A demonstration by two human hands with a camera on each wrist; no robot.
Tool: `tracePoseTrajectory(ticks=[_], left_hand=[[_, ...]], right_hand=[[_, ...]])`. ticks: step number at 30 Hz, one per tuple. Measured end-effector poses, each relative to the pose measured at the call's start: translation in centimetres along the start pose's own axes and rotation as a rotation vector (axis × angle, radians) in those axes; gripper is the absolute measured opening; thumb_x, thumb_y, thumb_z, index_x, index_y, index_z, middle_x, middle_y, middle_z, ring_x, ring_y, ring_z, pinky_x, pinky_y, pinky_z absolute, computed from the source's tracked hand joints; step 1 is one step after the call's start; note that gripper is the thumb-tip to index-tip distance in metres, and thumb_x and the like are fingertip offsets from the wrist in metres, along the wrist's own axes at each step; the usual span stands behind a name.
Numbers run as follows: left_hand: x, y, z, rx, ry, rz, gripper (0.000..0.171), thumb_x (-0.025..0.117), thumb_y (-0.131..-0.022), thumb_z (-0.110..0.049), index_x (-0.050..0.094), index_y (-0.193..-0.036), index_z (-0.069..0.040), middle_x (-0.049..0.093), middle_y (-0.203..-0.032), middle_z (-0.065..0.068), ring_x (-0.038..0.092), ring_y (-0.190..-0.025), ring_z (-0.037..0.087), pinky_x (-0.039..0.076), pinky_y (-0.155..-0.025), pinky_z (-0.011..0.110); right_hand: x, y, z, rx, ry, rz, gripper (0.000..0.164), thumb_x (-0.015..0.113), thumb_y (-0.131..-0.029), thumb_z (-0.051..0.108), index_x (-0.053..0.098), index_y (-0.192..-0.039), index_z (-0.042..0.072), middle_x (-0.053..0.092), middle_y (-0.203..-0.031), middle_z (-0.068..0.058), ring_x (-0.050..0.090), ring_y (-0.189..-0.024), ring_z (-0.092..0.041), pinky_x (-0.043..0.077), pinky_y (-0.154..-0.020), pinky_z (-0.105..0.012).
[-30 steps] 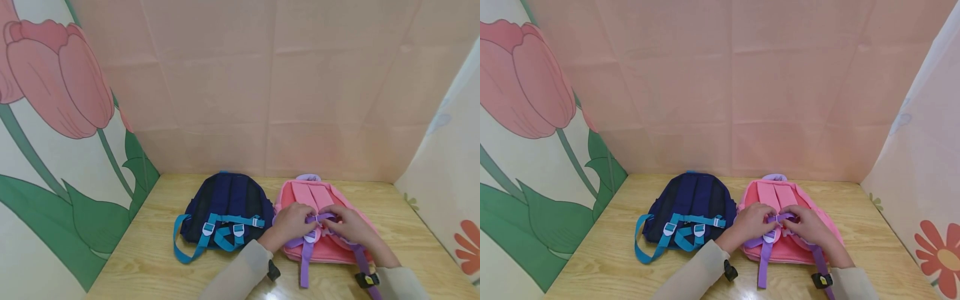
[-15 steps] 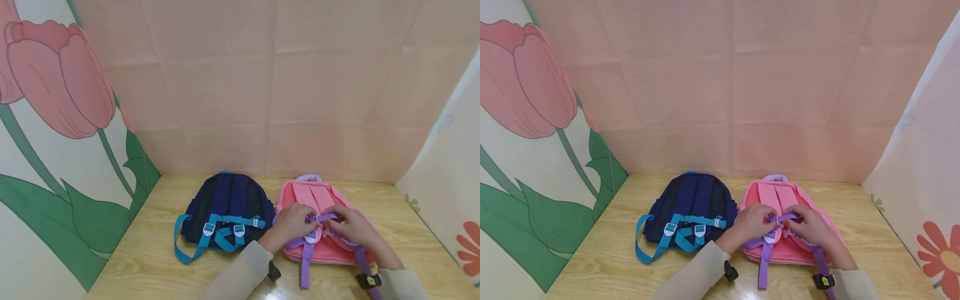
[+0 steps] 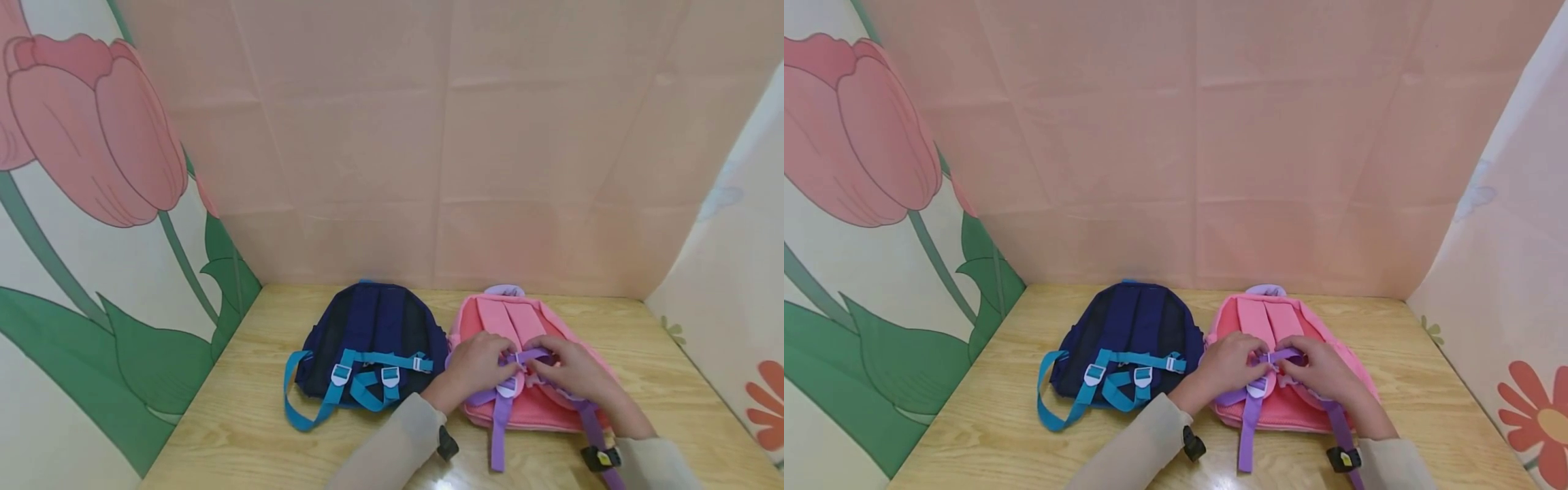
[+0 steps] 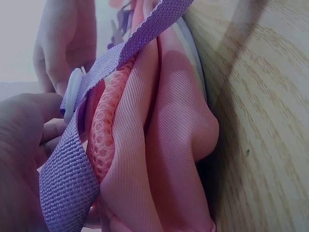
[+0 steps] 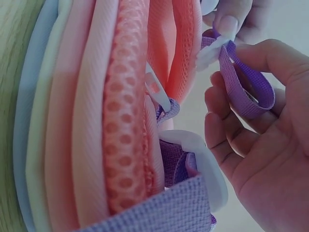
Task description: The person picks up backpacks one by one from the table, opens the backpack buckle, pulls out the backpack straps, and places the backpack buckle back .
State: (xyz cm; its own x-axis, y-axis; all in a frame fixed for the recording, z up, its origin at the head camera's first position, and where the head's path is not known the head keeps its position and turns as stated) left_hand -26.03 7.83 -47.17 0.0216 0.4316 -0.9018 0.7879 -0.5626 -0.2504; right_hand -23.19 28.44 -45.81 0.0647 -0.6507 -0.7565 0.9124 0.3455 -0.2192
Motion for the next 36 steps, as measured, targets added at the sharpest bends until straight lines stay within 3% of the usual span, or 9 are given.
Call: tracePoseTrajectory(ticks=[11,19,24,33,36], left_hand=[[-0.19,0.09,-0.12,-0.018,0.010,0.008,0.022,0.073,-0.092,-0.044,0.072,-0.113,-0.036,0.065,-0.095,-0.023,0.052,-0.084,-0.006,0.043,-0.073,0.013],[-0.01,0.01,-0.18,-0.017,0.005,0.003,0.021,0.074,-0.092,-0.043,0.072,-0.111,-0.036,0.065,-0.093,-0.022,0.052,-0.083,-0.005,0.043,-0.072,0.013],[0.07,-0.05,-0.10,-0.015,0.002,0.004,0.021,0.073,-0.092,-0.043,0.072,-0.112,-0.036,0.065,-0.093,-0.024,0.053,-0.085,-0.006,0.043,-0.074,0.013],[-0.16,0.00,-0.12,-0.007,-0.001,-0.003,0.018,0.073,-0.092,-0.043,0.073,-0.109,-0.036,0.064,-0.091,-0.025,0.051,-0.082,-0.006,0.041,-0.070,0.012],[-0.23,0.09,-0.12,-0.014,-0.002,0.002,0.017,0.074,-0.092,-0.043,0.073,-0.107,-0.035,0.064,-0.091,-0.025,0.051,-0.081,-0.006,0.041,-0.070,0.012]], right_hand=[[-0.27,0.16,-0.34,0.099,-0.049,0.052,0.020,0.071,-0.095,0.015,0.067,-0.115,0.012,0.064,-0.090,-0.004,0.059,-0.070,-0.013,0.052,-0.056,-0.028],[-0.10,0.09,-0.16,0.000,0.009,-0.004,0.023,0.073,-0.093,0.011,0.068,-0.115,0.010,0.065,-0.090,0.000,0.056,-0.072,-0.007,0.049,-0.057,-0.026],[-0.05,0.02,-0.19,0.004,0.033,-0.010,0.020,0.075,-0.092,0.013,0.069,-0.111,0.012,0.065,-0.088,0.002,0.055,-0.073,-0.006,0.048,-0.057,-0.025],[-0.22,0.16,-0.21,0.081,-0.028,0.035,0.019,0.073,-0.093,0.013,0.067,-0.111,0.012,0.064,-0.087,-0.002,0.058,-0.064,-0.010,0.051,-0.054,-0.027],[-0.14,0.14,-0.25,0.055,-0.019,0.031,0.021,0.074,-0.093,0.013,0.068,-0.113,0.011,0.064,-0.089,-0.001,0.057,-0.066,-0.008,0.050,-0.054,-0.027]])
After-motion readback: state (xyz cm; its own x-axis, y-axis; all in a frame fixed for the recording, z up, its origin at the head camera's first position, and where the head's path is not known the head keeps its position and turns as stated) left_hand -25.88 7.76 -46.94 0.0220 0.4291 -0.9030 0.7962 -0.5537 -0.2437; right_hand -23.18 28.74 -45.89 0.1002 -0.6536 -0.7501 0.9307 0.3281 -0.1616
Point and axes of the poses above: each hand's wrist, its own y-axis away from the middle knuckle, its own x-axis out of the palm, z = x × y, the point moved 1 cm from there along -y, towards the middle knuckle
